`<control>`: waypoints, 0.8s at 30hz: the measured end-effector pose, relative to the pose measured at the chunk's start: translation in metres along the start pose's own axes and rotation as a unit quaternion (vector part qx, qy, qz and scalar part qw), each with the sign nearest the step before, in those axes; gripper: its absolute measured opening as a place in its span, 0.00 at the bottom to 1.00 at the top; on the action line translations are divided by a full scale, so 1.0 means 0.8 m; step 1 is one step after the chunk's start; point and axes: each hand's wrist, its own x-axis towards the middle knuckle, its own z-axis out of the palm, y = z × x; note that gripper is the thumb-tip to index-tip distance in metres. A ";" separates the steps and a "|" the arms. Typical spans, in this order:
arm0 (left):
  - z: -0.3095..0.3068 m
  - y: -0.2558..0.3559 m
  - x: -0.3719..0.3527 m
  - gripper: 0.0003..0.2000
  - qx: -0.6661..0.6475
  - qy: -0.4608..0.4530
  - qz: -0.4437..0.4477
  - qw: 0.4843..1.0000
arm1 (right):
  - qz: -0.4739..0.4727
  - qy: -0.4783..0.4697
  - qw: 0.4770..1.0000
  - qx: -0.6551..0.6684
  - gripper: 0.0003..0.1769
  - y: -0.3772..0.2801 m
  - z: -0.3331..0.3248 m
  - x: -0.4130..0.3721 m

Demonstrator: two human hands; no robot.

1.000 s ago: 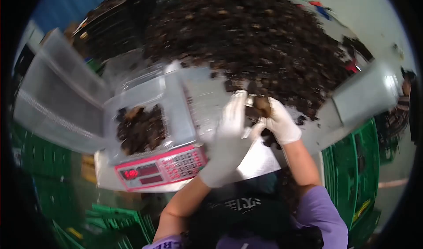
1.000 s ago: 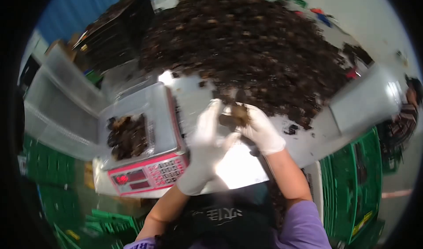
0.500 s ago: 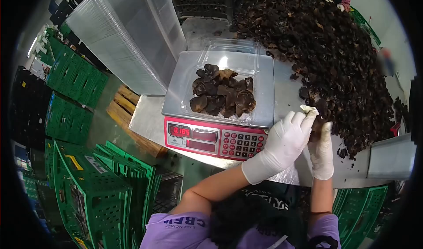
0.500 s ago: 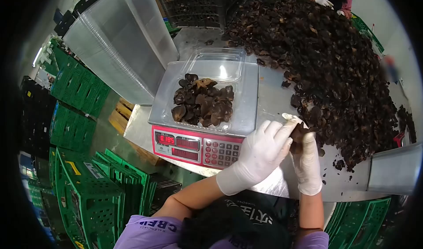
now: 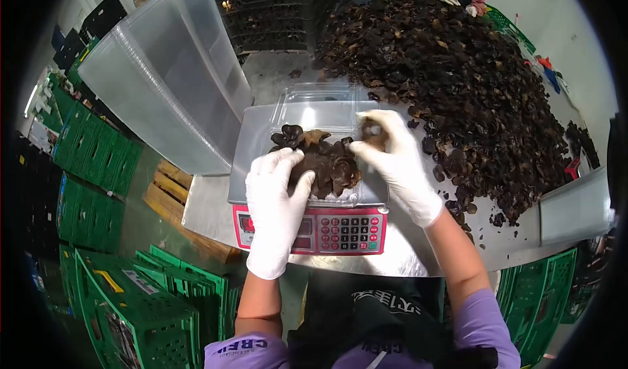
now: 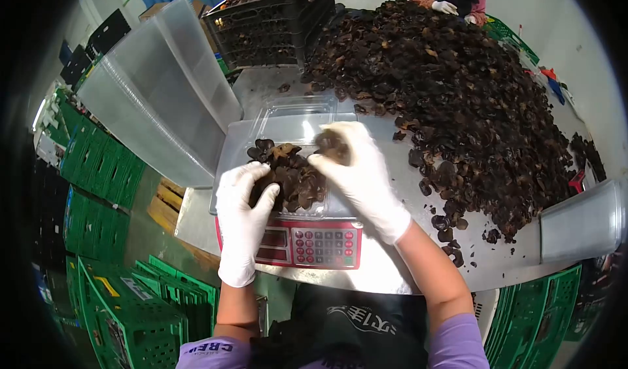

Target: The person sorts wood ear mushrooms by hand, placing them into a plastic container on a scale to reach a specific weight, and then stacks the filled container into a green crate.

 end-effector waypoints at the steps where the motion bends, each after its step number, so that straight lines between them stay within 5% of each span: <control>1: 0.001 -0.005 -0.005 0.17 0.006 -0.032 0.004 0.999 | -0.030 -0.040 0.996 -0.074 0.27 0.005 0.009 0.011; 4: -0.011 -0.005 -0.009 0.17 -0.015 -0.011 0.026 0.999 | -0.064 -0.108 0.972 -0.200 0.38 0.022 0.040 0.019; 13: -0.045 -0.082 -0.005 0.13 -0.102 0.059 -0.051 0.992 | -0.011 0.020 0.999 -0.042 0.23 0.017 -0.028 -0.024; 14: -0.051 -0.094 0.004 0.14 -0.188 0.055 -0.150 0.969 | 0.000 0.018 0.999 -0.038 0.23 0.013 -0.038 -0.033; 16: -0.056 -0.105 0.018 0.16 -0.235 0.037 -0.180 0.955 | 0.008 0.012 1.000 -0.005 0.26 0.023 -0.051 -0.052; 21: -0.037 -0.126 0.071 0.26 -0.407 -0.015 -0.239 0.882 | 0.204 -0.085 0.943 0.248 0.38 0.014 -0.051 -0.103; 24: 0.008 -0.156 0.100 0.24 -0.521 -0.071 -0.305 0.794 | 0.280 -0.153 0.901 0.293 0.40 0.005 -0.027 -0.124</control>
